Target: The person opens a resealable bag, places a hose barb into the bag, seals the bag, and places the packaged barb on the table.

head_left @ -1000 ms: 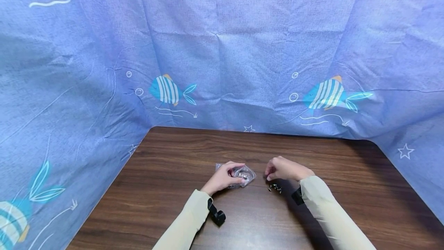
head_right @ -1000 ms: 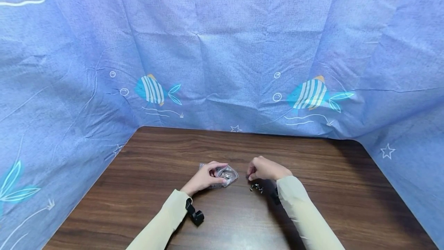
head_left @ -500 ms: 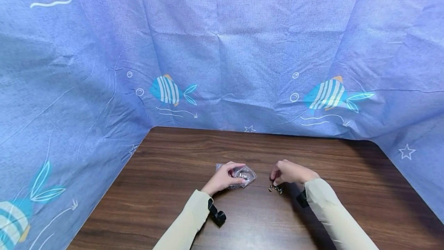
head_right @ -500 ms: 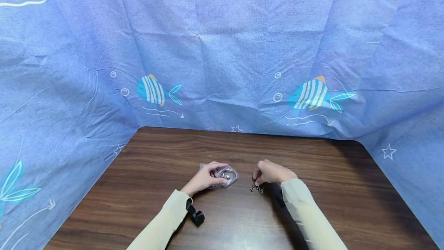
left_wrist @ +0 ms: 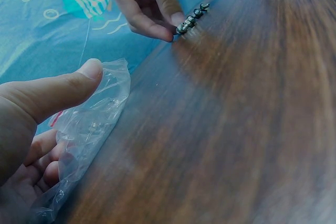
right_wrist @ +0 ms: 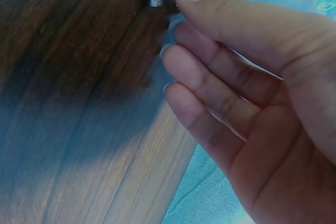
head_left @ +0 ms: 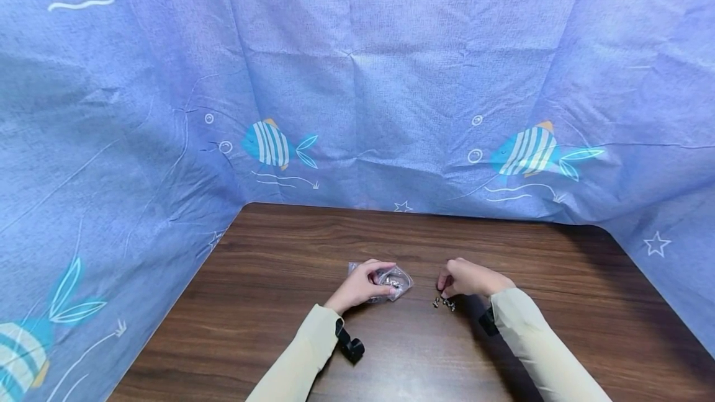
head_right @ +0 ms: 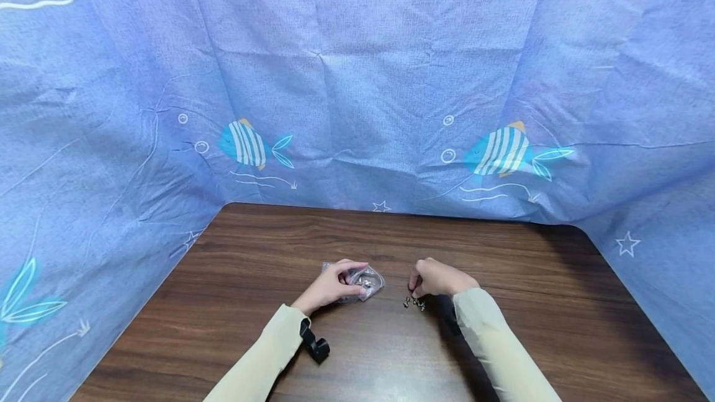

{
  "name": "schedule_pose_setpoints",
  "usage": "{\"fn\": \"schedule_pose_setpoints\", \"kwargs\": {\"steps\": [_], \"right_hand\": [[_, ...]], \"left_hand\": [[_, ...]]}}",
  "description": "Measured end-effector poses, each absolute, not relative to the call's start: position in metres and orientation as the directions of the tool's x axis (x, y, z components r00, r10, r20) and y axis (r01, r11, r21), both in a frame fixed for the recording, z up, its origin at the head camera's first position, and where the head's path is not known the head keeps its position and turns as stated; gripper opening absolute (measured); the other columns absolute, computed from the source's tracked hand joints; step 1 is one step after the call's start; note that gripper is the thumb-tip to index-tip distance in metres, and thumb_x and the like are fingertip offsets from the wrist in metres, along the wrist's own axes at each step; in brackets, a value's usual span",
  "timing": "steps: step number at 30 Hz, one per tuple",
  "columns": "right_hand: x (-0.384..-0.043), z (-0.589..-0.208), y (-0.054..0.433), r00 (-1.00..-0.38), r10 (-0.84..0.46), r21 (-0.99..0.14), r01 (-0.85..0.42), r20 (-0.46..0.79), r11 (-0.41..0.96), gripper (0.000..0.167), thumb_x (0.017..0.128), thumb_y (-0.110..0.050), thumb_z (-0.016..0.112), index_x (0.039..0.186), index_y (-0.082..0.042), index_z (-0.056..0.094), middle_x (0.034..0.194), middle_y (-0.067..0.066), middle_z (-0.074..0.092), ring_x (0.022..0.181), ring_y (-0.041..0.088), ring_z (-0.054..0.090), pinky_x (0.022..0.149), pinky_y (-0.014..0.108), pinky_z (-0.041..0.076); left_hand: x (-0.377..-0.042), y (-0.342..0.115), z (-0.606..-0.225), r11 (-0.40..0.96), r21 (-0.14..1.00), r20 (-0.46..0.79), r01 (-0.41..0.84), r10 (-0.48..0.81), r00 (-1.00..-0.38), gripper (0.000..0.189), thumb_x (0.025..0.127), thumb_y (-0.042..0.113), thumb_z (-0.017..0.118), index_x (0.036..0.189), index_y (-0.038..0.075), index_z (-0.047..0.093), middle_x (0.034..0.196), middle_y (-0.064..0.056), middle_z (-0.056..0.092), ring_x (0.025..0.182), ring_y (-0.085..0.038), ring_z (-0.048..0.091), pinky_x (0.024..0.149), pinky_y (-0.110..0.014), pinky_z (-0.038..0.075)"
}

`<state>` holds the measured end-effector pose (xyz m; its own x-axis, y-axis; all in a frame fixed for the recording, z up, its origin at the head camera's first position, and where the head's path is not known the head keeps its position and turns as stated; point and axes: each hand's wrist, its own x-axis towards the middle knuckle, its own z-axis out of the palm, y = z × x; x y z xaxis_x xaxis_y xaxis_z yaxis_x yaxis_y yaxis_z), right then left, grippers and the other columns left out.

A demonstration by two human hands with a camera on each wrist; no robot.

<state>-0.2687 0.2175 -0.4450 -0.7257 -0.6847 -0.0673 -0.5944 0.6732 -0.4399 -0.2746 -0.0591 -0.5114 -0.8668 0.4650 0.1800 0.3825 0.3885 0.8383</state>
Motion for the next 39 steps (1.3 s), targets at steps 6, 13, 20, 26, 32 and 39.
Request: {"fn": "schedule_pose_setpoints", "kwargs": {"steps": [6,13,20,26,32,39], "right_hand": [[-0.2682,-0.4468,0.2174,-0.729,-0.682,-0.427,-0.599,-0.058,0.677,0.008,0.075,-0.003,0.076,0.077,-0.008,0.071,0.073,-0.005,0.067,0.067,0.002,0.056,0.060,0.018,0.047],[-0.2672,-0.4472,0.2172,-0.728,-0.684,-0.424,-0.605,-0.049,0.674,0.008,0.076,-0.002,0.075,0.077,-0.008,0.070,0.073,-0.004,0.067,0.068,0.004,0.058,0.061,0.019,0.047],[-0.2673,-0.4482,0.2157,-0.726,-0.686,-0.403,-0.614,-0.047,0.679,0.009,0.075,0.000,0.075,0.075,-0.008,0.069,0.071,-0.005,0.066,0.066,0.002,0.056,0.060,0.019,0.047],[-0.2681,-0.4474,0.2134,-0.722,-0.689,-0.390,-0.618,-0.062,0.683,0.008,0.077,0.000,0.074,0.074,-0.007,0.070,0.070,-0.004,0.066,0.065,0.002,0.055,0.058,0.019,0.046],[-0.2687,-0.4457,0.2127,-0.719,-0.692,-0.367,-0.629,-0.061,0.685,0.010,0.077,0.000,0.073,0.074,-0.009,0.070,0.071,-0.005,0.067,0.065,0.001,0.054,0.059,0.019,0.045],[-0.2694,-0.4434,0.2127,-0.716,-0.695,-0.369,-0.629,-0.067,0.684,0.010,0.076,0.001,0.072,0.074,-0.009,0.071,0.072,-0.005,0.068,0.067,0.000,0.055,0.060,0.019,0.047]], "left_hand": [[-0.2738,-0.0586,-0.5115,0.383,0.840,0.184,0.384,0.464,-0.867,0.053,0.077,0.022,0.081,0.126,0.012,0.064,0.095,-0.007,0.059,0.075,-0.009,0.047,0.065,-0.019,0.040],[-0.2738,-0.0583,-0.5110,0.387,0.833,0.194,0.395,0.464,-0.864,0.053,0.076,0.023,0.082,0.126,0.012,0.064,0.096,-0.005,0.060,0.074,-0.008,0.047,0.065,-0.018,0.041],[-0.2737,-0.0578,-0.5107,0.386,0.836,0.190,0.391,0.465,-0.865,0.054,0.076,0.023,0.082,0.126,0.012,0.064,0.098,-0.004,0.060,0.074,-0.008,0.047,0.065,-0.019,0.041],[-0.2729,-0.0577,-0.5099,0.382,0.841,0.185,0.382,0.460,-0.868,0.054,0.076,0.022,0.082,0.126,0.012,0.064,0.097,-0.007,0.060,0.075,-0.010,0.047,0.065,-0.019,0.040],[-0.2728,-0.0582,-0.5090,0.386,0.841,0.181,0.379,0.459,-0.870,0.054,0.076,0.022,0.082,0.126,0.012,0.064,0.096,-0.007,0.059,0.074,-0.009,0.047,0.065,-0.019,0.040],[-0.2728,-0.0584,-0.5084,0.392,0.838,0.179,0.379,0.459,-0.870,0.054,0.077,0.022,0.081,0.126,0.013,0.063,0.096,-0.007,0.059,0.073,-0.008,0.046,0.065,-0.020,0.040]]}}
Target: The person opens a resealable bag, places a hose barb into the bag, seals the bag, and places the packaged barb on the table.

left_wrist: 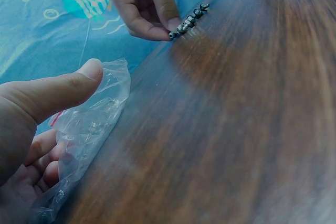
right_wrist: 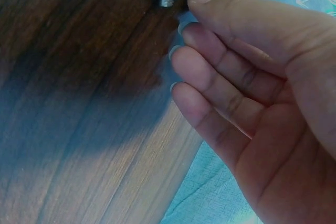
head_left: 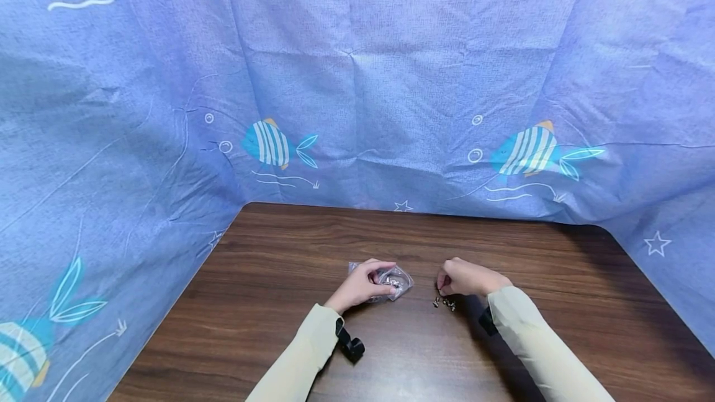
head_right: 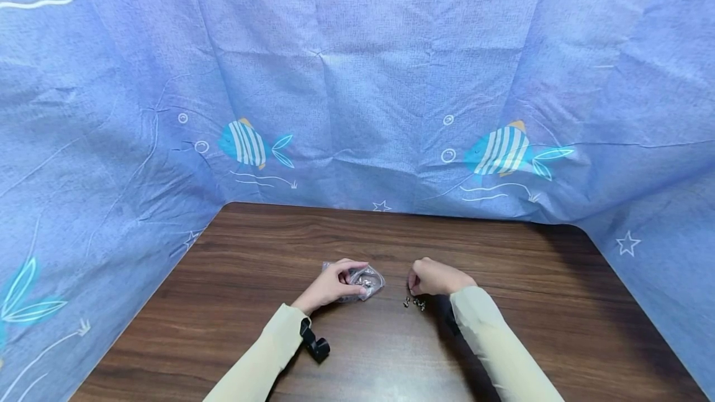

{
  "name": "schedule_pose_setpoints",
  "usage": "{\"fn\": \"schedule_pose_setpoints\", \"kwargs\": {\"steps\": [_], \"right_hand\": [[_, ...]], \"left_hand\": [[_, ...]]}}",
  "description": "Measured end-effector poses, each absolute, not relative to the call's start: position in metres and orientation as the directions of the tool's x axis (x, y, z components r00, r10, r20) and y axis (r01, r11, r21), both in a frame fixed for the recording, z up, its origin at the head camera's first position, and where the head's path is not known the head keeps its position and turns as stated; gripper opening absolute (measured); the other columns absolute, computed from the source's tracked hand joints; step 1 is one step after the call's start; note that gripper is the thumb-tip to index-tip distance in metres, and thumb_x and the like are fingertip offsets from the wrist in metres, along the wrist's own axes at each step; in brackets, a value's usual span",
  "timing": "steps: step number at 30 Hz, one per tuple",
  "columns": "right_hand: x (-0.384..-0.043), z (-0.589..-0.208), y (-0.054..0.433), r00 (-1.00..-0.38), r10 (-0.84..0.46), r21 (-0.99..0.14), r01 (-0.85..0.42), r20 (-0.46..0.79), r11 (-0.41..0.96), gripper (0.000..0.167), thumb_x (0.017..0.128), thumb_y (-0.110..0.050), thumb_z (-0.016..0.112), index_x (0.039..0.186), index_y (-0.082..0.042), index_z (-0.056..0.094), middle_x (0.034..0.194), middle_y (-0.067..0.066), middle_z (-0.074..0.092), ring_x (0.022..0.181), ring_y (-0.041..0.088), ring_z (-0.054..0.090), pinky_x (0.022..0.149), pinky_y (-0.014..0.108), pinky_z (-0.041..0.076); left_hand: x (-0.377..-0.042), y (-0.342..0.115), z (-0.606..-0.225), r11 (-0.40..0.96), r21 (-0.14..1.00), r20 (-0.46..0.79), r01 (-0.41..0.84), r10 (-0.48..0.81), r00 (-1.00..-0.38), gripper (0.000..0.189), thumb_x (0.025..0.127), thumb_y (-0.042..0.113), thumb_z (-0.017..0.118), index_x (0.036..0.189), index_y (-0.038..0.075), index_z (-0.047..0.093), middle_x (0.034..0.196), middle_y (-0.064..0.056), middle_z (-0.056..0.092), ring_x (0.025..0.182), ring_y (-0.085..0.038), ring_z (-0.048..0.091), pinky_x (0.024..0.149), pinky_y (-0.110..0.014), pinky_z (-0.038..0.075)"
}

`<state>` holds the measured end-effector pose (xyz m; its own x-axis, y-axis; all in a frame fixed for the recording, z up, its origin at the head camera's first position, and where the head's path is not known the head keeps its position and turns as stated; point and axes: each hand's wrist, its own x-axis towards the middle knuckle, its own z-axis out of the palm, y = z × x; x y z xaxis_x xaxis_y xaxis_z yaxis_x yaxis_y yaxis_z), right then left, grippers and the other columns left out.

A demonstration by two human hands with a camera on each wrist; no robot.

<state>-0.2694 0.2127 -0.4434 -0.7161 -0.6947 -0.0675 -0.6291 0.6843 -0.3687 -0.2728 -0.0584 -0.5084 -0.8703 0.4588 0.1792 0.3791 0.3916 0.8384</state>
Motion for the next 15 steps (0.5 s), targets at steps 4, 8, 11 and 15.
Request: {"fn": "schedule_pose_setpoints", "kwargs": {"steps": [4,8,11,15], "right_hand": [[-0.2715,-0.4439,0.2134,-0.721,-0.689,-0.369,-0.623,-0.070,0.690,0.009,0.077,-0.001,0.072,0.074,-0.010,0.071,0.072,-0.007,0.067,0.067,-0.001,0.055,0.061,0.019,0.047],[-0.2735,-0.4441,0.2134,-0.719,-0.693,-0.379,-0.625,-0.062,0.682,0.009,0.078,-0.002,0.072,0.075,-0.010,0.071,0.072,-0.008,0.066,0.066,-0.002,0.054,0.061,0.019,0.048],[-0.2746,-0.4435,0.2134,-0.706,-0.708,-0.375,-0.647,-0.035,0.664,0.007,0.079,-0.002,0.071,0.076,-0.009,0.071,0.071,-0.008,0.066,0.066,-0.003,0.054,0.061,0.018,0.048],[-0.2760,-0.4422,0.2126,-0.687,-0.726,-0.364,-0.676,-0.002,0.641,0.005,0.079,-0.003,0.071,0.077,-0.007,0.072,0.071,-0.007,0.067,0.064,-0.005,0.052,0.060,0.017,0.047]], "left_hand": [[-0.2723,-0.0581,-0.5070,0.390,0.840,0.178,0.379,0.460,-0.870,0.054,0.077,0.022,0.081,0.127,0.013,0.063,0.095,-0.006,0.059,0.073,-0.008,0.046,0.065,-0.020,0.041],[-0.2724,-0.0583,-0.5068,0.388,0.840,0.179,0.380,0.462,-0.869,0.054,0.077,0.022,0.081,0.127,0.013,0.063,0.095,-0.006,0.059,0.073,-0.008,0.046,0.065,-0.020,0.040],[-0.2731,-0.0585,-0.5079,0.388,0.839,0.182,0.382,0.462,-0.868,0.054,0.077,0.022,0.081,0.127,0.012,0.063,0.095,-0.007,0.059,0.073,-0.009,0.047,0.064,-0.020,0.040],[-0.2735,-0.0587,-0.5094,0.386,0.839,0.186,0.384,0.459,-0.869,0.054,0.076,0.021,0.082,0.126,0.012,0.064,0.096,-0.007,0.060,0.073,-0.009,0.047,0.064,-0.020,0.041]]}}
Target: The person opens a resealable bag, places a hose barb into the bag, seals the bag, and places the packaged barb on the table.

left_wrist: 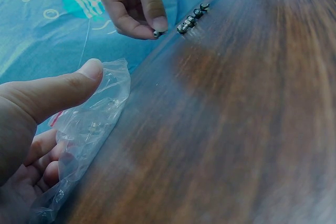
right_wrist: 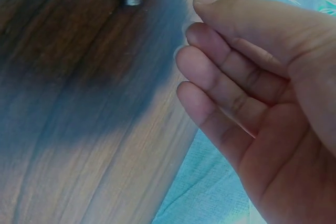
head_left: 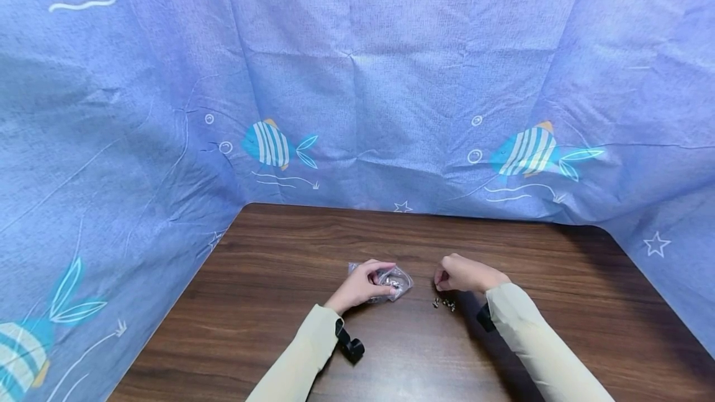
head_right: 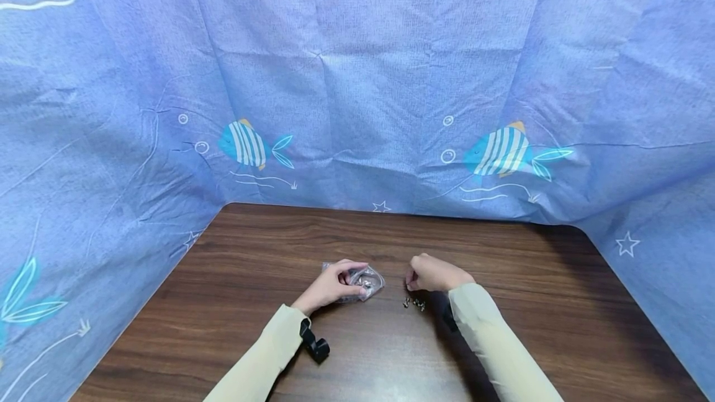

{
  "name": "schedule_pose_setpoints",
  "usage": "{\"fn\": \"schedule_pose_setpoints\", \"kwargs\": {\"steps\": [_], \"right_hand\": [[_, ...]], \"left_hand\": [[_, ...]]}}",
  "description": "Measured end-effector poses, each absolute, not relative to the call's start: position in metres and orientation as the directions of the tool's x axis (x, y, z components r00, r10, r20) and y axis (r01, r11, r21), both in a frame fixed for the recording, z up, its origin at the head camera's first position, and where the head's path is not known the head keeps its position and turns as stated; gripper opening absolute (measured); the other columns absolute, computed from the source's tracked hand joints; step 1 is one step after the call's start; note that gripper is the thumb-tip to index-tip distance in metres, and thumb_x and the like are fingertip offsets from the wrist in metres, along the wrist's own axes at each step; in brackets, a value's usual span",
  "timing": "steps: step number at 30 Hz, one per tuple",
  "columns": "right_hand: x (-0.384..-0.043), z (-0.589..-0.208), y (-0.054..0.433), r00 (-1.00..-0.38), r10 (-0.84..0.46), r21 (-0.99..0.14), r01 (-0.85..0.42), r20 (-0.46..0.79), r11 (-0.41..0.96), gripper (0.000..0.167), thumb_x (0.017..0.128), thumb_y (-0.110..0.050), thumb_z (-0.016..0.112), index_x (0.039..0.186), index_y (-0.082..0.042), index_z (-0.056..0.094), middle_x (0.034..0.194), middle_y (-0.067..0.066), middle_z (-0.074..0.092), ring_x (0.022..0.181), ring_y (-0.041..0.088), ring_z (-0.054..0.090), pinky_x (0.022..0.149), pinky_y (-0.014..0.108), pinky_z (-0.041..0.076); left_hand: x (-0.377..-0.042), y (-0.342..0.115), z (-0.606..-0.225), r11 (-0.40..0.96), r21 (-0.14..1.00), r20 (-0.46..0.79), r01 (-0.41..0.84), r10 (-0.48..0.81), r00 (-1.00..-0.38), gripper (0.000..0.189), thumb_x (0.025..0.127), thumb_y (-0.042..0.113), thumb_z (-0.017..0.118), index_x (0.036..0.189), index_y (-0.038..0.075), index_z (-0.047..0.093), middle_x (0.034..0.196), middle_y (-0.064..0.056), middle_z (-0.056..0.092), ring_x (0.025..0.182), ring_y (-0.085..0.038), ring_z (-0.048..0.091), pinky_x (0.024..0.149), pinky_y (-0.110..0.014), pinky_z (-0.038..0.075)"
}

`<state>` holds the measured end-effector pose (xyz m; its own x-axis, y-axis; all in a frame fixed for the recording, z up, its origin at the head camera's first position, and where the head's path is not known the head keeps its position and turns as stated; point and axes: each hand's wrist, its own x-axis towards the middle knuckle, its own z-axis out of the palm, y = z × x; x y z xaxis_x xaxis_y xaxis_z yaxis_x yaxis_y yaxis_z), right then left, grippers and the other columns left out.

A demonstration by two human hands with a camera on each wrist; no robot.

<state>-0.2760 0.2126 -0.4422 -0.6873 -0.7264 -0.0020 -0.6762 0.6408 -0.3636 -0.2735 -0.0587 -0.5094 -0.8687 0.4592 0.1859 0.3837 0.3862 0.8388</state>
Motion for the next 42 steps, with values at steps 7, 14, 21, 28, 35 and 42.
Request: {"fn": "schedule_pose_setpoints", "kwargs": {"steps": [7,14,21,28,35,42], "right_hand": [[-0.279,-0.438,0.207,-0.716,-0.698,-0.362,-0.650,-0.003,0.669,0.003,0.080,-0.005,0.072,0.079,-0.007,0.071,0.075,-0.005,0.068,0.068,0.001,0.058,0.064,0.020,0.051],[-0.278,-0.432,0.200,-0.721,-0.692,-0.353,-0.658,0.038,0.665,0.003,0.081,-0.007,0.073,0.080,-0.008,0.070,0.076,-0.004,0.066,0.069,0.002,0.057,0.065,0.020,0.050],[-0.283,-0.432,0.193,-0.714,-0.697,-0.363,-0.667,0.064,0.650,0.008,0.083,-0.006,0.071,0.078,-0.011,0.068,0.073,-0.007,0.063,0.066,-0.001,0.053,0.063,0.020,0.049],[-0.283,-0.426,0.182,-0.701,-0.707,-0.354,-0.688,0.096,0.634,0.007,0.084,-0.008,0.071,0.078,-0.011,0.068,0.073,-0.007,0.062,0.066,-0.001,0.051,0.062,0.020,0.048],[-0.284,-0.426,0.173,-0.684,-0.721,-0.338,-0.708,0.109,0.620,0.005,0.084,-0.009,0.071,0.080,-0.010,0.069,0.075,-0.006,0.063,0.067,0.000,0.053,0.064,0.020,0.049],[-0.285,-0.427,0.165,-0.660,-0.739,-0.327,-0.733,0.133,0.596,0.005,0.083,-0.006,0.071,0.079,-0.009,0.069,0.075,-0.005,0.062,0.067,0.000,0.051,0.063,0.019,0.048]], "left_hand": [[-0.273,-0.059,-0.510,0.385,0.840,0.186,0.382,0.457,-0.870,0.053,0.076,0.021,0.082,0.126,0.012,0.064,0.098,-0.007,0.060,0.074,-0.008,0.047,0.065,-0.020,0.040],[-0.273,-0.059,-0.510,0.386,0.839,0.186,0.383,0.459,-0.869,0.053,0.076,0.022,0.082,0.125,0.013,0.064,0.098,-0.007,0.060,0.074,-0.008,0.047,0.065,-0.019,0.040],[-0.273,-0.058,-0.510,0.376,0.844,0.189,0.382,0.458,-0.869,0.053,0.076,0.020,0.082,0.125,0.012,0.064,0.097,-0.007,0.060,0.073,-0.008,0.046,0.064,-0.019,0.040],[-0.272,-0.058,-0.509,0.380,0.843,0.187,0.381,0.458,-0.869,0.053,0.076,0.020,0.082,0.125,0.012,0.064,0.099,-0.006,0.061,0.073,-0.007,0.046,0.064,-0.019,0.040],[-0.272,-0.058,-0.508,0.375,0.843,0.193,0.385,0.458,-0.868,0.052,0.076,0.020,0.082,0.125,0.011,0.064,0.103,-0.007,0.062,0.073,-0.008,0.046,0.064,-0.019,0.040],[-0.272,-0.059,-0.508,0.381,0.842,0.186,0.381,0.459,-0.869,0.052,0.077,0.020,0.081,0.125,0.011,0.064,0.102,-0.007,0.061,0.073,-0.008,0.046,0.064,-0.019,0.040]]}}
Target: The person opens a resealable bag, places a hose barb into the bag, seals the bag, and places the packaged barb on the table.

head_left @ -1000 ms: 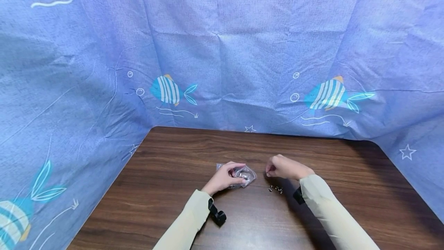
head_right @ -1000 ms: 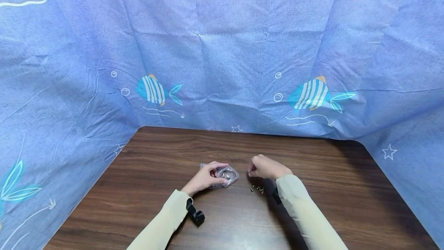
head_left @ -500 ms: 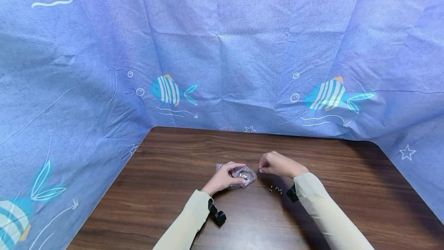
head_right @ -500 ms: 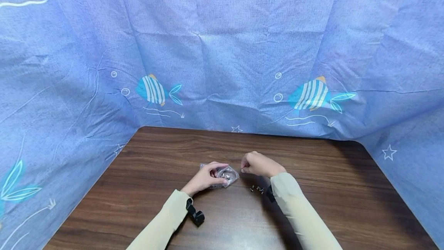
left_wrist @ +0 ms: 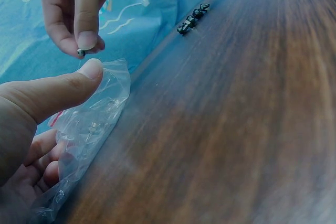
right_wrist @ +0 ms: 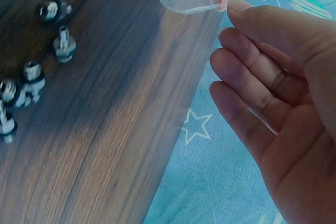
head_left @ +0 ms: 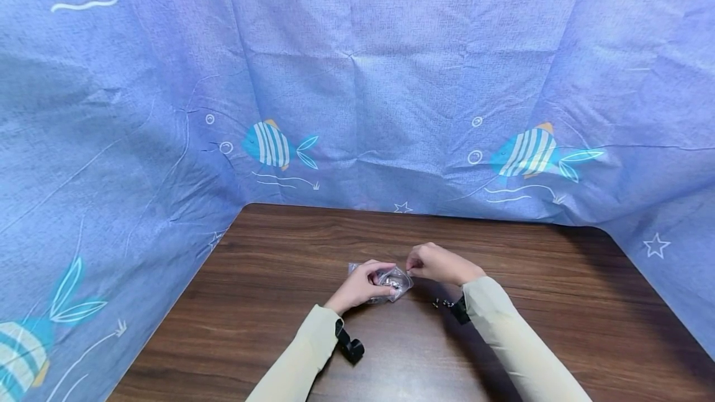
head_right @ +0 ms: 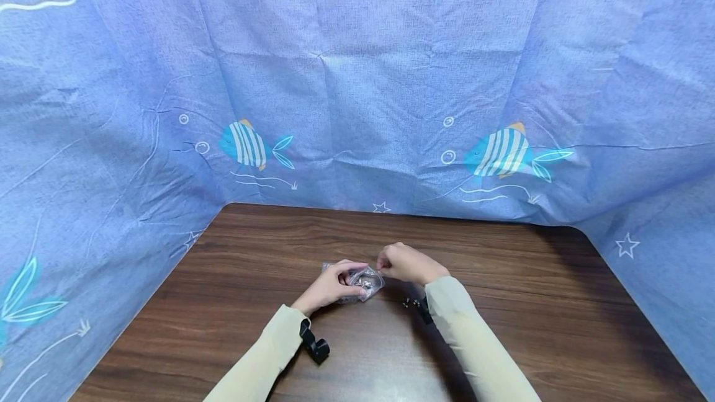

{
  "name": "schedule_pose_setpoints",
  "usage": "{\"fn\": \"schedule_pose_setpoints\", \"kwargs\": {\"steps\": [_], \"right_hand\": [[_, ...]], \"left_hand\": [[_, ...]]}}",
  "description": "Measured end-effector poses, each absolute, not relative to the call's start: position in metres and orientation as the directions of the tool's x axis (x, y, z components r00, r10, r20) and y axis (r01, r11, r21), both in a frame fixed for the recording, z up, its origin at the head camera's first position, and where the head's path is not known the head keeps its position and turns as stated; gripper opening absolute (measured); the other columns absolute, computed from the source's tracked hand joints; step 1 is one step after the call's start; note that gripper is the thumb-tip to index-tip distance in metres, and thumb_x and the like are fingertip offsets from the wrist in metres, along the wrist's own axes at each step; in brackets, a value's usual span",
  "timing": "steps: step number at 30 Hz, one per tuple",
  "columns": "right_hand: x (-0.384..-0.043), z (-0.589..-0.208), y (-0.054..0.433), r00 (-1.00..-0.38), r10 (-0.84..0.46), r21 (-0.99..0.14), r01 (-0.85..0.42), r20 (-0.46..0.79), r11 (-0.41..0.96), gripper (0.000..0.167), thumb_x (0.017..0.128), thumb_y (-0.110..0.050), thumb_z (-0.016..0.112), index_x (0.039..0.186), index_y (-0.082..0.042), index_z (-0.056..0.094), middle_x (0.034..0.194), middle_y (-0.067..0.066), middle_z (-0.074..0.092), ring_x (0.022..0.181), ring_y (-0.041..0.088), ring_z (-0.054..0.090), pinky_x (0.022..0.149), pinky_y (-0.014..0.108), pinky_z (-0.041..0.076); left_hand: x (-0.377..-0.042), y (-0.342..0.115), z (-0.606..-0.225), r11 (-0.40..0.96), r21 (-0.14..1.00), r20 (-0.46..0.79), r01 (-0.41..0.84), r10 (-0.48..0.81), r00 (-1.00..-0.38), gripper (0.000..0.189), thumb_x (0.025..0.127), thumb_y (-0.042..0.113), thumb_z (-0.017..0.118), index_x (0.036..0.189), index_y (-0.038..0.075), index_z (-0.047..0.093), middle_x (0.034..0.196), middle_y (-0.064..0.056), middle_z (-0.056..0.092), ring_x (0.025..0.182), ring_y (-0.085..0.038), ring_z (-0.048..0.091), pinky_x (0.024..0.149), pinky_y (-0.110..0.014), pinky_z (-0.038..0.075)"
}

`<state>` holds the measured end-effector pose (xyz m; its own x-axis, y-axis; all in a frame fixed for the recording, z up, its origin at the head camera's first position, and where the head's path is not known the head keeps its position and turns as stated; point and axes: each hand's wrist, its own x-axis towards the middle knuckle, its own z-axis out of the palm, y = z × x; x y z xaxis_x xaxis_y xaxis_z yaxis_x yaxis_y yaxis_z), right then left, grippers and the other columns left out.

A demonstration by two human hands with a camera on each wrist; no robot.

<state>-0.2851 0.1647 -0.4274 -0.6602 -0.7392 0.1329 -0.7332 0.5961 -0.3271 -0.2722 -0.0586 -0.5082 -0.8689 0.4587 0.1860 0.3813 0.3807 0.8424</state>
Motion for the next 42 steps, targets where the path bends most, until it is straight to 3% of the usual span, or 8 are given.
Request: {"fn": "schedule_pose_setpoints", "kwargs": {"steps": [17,26,42], "right_hand": [[-0.284,-0.426,0.154,-0.676,-0.730,-0.349,-0.710,0.097,0.612,0.004,0.085,-0.005,0.068,0.081,-0.005,0.069,0.077,-0.003,0.063,0.067,0.001,0.051,0.062,0.019,0.046],[-0.285,-0.428,0.156,-0.671,-0.735,-0.370,-0.709,0.096,0.600,0.005,0.085,-0.007,0.069,0.082,-0.003,0.070,0.078,-0.003,0.064,0.067,0.001,0.052,0.063,0.019,0.048],[-0.283,-0.430,0.180,-0.691,-0.723,-0.418,-0.658,0.004,0.626,0.004,0.080,-0.009,0.075,0.080,-0.009,0.071,0.073,-0.005,0.066,0.065,-0.002,0.054,0.061,0.018,0.048]], "left_hand": [[-0.272,-0.059,-0.507,0.389,0.843,0.169,0.371,0.463,-0.870,0.054,0.078,0.023,0.080,0.128,0.012,0.062,0.100,-0.007,0.060,0.073,-0.007,0.046,0.064,-0.019,0.040],[-0.273,-0.060,-0.507,0.380,0.844,0.173,0.379,0.476,-0.862,0.054,0.079,0.023,0.080,0.128,0.011,0.062,0.107,-0.007,0.062,0.074,-0.006,0.047,0.065,-0.018,0.041],[-0.272,-0.059,-0.508,0.371,0.850,0.184,0.375,0.458,-0.870,0.053,0.075,0.021,0.082,0.125,0.013,0.064,0.096,-0.010,0.060,0.075,-0.014,0.048,0.064,-0.019,0.038]]}}
